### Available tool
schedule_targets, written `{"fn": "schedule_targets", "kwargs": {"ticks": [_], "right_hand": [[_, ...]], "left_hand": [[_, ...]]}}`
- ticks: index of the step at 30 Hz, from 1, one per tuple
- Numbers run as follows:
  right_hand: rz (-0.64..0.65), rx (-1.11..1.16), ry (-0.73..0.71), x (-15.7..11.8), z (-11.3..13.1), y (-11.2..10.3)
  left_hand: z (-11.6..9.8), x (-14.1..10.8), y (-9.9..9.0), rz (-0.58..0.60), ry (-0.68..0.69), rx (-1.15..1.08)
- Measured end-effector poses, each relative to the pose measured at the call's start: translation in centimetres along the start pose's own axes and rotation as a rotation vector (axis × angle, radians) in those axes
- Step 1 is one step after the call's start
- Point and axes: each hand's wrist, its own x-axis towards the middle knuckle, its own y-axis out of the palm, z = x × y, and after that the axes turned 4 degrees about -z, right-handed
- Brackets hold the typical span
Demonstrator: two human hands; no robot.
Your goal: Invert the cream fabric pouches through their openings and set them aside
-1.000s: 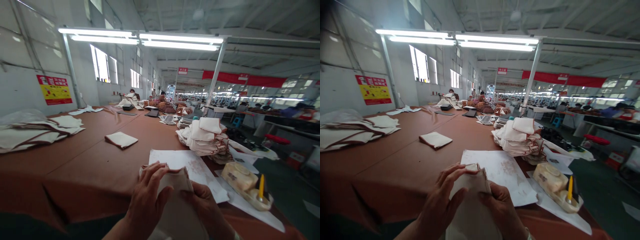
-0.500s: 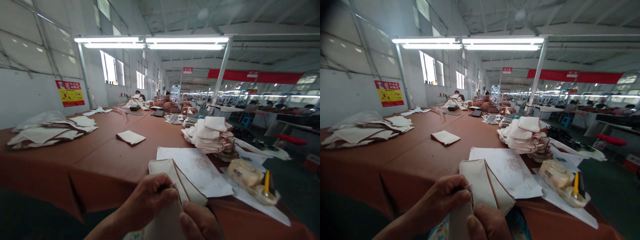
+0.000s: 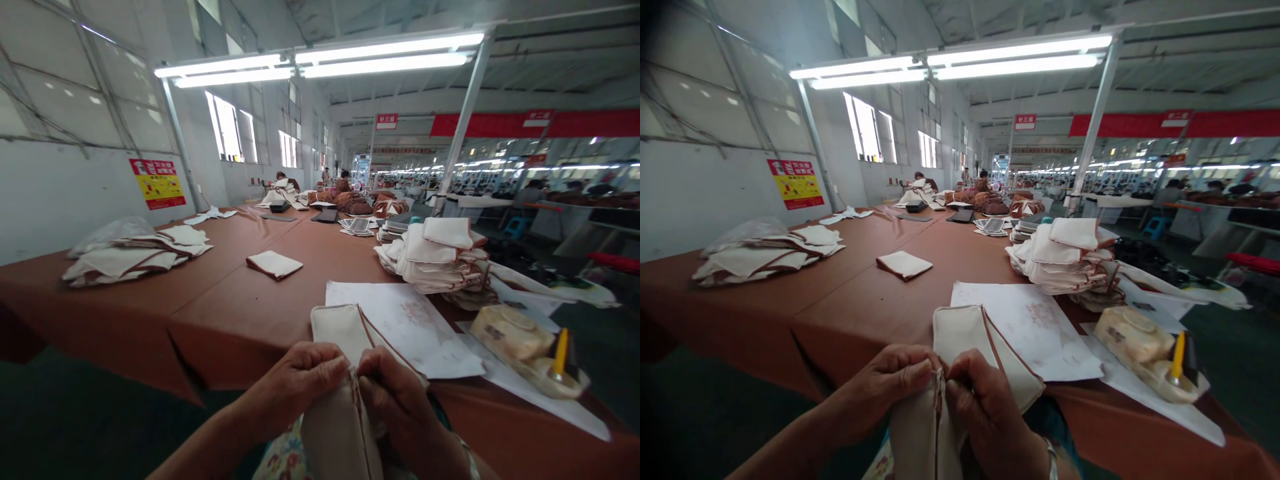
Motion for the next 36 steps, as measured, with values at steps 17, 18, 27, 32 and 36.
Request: {"fn": "schedule_targets", "kwargs": {"ticks": [17,18,27,32,36], "right_hand": [[0.038,-0.491,-0.568,0.5,0.0,-2.5],[0.026,-0.54,-0.628,0.5,0.2,-2.4],[0.031,-0.613,-0.677,0.0,0.5,-2.5],[-0.042,-0.611,-0.631,-0.4,0.1,-1.8],[-0.04,-0.683,-0.623,-0.3,0.3,-1.3]], "left_hand": [[0.3,1.9,0.2,-0.012,-0.09,-0.101],[0.3,1.9,0.3,-0.002,-0.089,-0.093],[0.6,2.1,1.0,0.001,-0.015,0.039],[0.2,1.9,1.3,-0.02,-0.018,0.162],[-0.1,1.8,1.6,-0.029,-0.015,0.248]]}}
